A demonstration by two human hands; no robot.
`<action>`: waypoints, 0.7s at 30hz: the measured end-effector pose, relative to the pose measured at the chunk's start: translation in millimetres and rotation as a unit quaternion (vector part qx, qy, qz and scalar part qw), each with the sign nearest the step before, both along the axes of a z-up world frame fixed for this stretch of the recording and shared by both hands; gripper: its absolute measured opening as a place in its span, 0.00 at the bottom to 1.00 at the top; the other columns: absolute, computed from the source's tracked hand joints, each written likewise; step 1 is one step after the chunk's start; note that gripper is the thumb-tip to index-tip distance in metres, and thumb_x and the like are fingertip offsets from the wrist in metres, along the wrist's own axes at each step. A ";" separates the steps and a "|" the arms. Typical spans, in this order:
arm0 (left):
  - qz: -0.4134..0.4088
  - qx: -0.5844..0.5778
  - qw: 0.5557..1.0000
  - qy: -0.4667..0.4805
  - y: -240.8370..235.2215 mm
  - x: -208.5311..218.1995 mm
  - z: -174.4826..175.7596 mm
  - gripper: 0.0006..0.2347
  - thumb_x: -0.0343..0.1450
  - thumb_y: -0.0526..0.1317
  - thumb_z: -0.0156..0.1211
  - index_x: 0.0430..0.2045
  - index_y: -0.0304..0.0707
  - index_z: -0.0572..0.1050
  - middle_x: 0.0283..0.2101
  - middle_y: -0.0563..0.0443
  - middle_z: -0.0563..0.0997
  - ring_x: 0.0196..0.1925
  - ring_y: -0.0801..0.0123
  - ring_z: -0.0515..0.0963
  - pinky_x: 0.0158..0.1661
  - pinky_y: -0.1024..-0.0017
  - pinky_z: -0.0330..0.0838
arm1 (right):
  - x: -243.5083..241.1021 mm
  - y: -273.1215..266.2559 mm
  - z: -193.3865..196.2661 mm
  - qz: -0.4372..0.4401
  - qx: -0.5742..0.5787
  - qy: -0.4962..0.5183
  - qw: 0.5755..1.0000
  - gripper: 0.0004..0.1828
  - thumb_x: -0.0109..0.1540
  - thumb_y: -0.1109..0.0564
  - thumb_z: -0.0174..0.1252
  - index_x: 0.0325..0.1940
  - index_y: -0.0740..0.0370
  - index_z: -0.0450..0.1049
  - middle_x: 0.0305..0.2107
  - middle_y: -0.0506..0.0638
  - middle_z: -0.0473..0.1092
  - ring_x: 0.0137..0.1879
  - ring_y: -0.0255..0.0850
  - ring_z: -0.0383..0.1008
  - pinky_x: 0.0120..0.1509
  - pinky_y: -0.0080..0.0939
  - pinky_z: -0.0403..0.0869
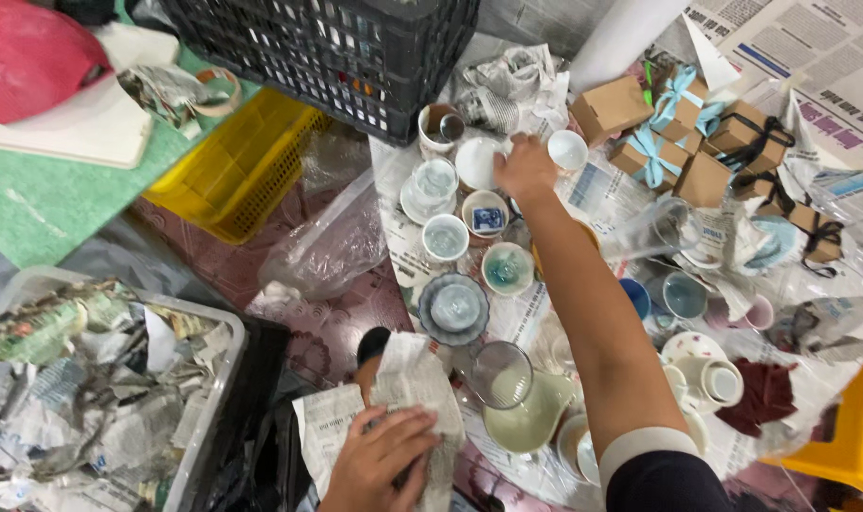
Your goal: The person sits and wraps individual ceramic items, including bowls and cups, with newspaper. They fold the paper around each item and place the wrapped pieces onto a nearby table.
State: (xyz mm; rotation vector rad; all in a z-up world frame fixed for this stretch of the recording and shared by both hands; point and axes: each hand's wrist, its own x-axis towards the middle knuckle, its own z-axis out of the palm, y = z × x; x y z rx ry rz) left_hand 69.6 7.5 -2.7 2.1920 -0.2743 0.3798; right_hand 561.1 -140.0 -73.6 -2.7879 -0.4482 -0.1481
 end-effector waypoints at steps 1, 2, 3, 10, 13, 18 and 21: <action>-0.004 -0.001 1.000 -0.012 1.7 1.1 -2.9 0.12 0.62 0.35 0.69 0.39 0.46 0.83 0.53 0.56 0.84 0.61 0.69 0.80 0.61 0.59 0.61 | 2.8 4.7 2.5 -0.009 -0.042 0.022 0.999 0.26 0.61 0.47 0.62 0.56 0.68 0.72 0.50 0.68 0.71 0.56 0.62 0.72 0.58 0.57 0.70; -0.002 -0.003 1.000 -0.010 3.4 2.2 -4.7 0.12 0.61 0.35 0.69 0.38 0.47 0.83 0.53 0.57 0.84 0.61 0.69 0.80 0.61 0.59 0.61 | 4.9 8.6 4.6 -0.007 -0.062 0.028 0.998 0.24 0.63 0.46 0.61 0.55 0.66 0.73 0.48 0.67 0.73 0.55 0.62 0.73 0.60 0.57 0.69; 0.000 -0.008 1.000 -0.007 3.4 2.6 -5.3 0.12 0.60 0.34 0.69 0.37 0.47 0.83 0.52 0.57 0.85 0.60 0.70 0.80 0.61 0.59 0.60 | 5.1 9.4 5.4 -0.004 -0.085 0.034 0.996 0.23 0.65 0.45 0.60 0.54 0.65 0.75 0.47 0.67 0.74 0.54 0.62 0.74 0.61 0.58 0.69; -0.011 -0.009 1.000 0.023 8.0 1.4 2.8 0.12 0.61 0.34 0.69 0.37 0.45 0.83 0.53 0.55 0.84 0.61 0.67 0.80 0.61 0.58 0.60 | 12.5 -0.1 -5.2 -0.017 0.134 0.018 0.991 0.11 0.63 0.52 0.61 0.44 0.59 0.82 0.35 0.58 0.79 0.42 0.54 0.80 0.48 0.52 0.76; -0.005 -0.001 1.000 0.021 9.9 4.0 11.1 0.11 0.62 0.33 0.67 0.37 0.43 0.82 0.54 0.54 0.84 0.61 0.65 0.80 0.62 0.57 0.61 | 21.0 -8.1 1.1 0.005 0.184 -0.038 0.982 0.09 0.64 0.54 0.62 0.41 0.61 0.82 0.33 0.59 0.79 0.40 0.54 0.81 0.47 0.50 0.76; 0.000 0.007 1.000 -0.011 7.5 0.9 17.5 0.12 0.61 0.32 0.64 0.38 0.42 0.82 0.53 0.53 0.84 0.61 0.64 0.79 0.63 0.55 0.61 | 3.7 -31.6 40.3 0.045 0.242 -0.119 0.962 0.08 0.67 0.57 0.60 0.43 0.65 0.78 0.33 0.60 0.78 0.41 0.53 0.80 0.47 0.49 0.75; 0.000 0.011 1.000 -0.020 6.5 0.2 22.8 0.12 0.63 0.33 0.65 0.38 0.43 0.82 0.53 0.53 0.84 0.61 0.65 0.79 0.64 0.56 0.61 | -29.7 -42.8 89.0 0.104 0.282 -0.135 0.944 0.08 0.71 0.58 0.58 0.46 0.68 0.74 0.36 0.59 0.76 0.42 0.49 0.78 0.48 0.47 0.75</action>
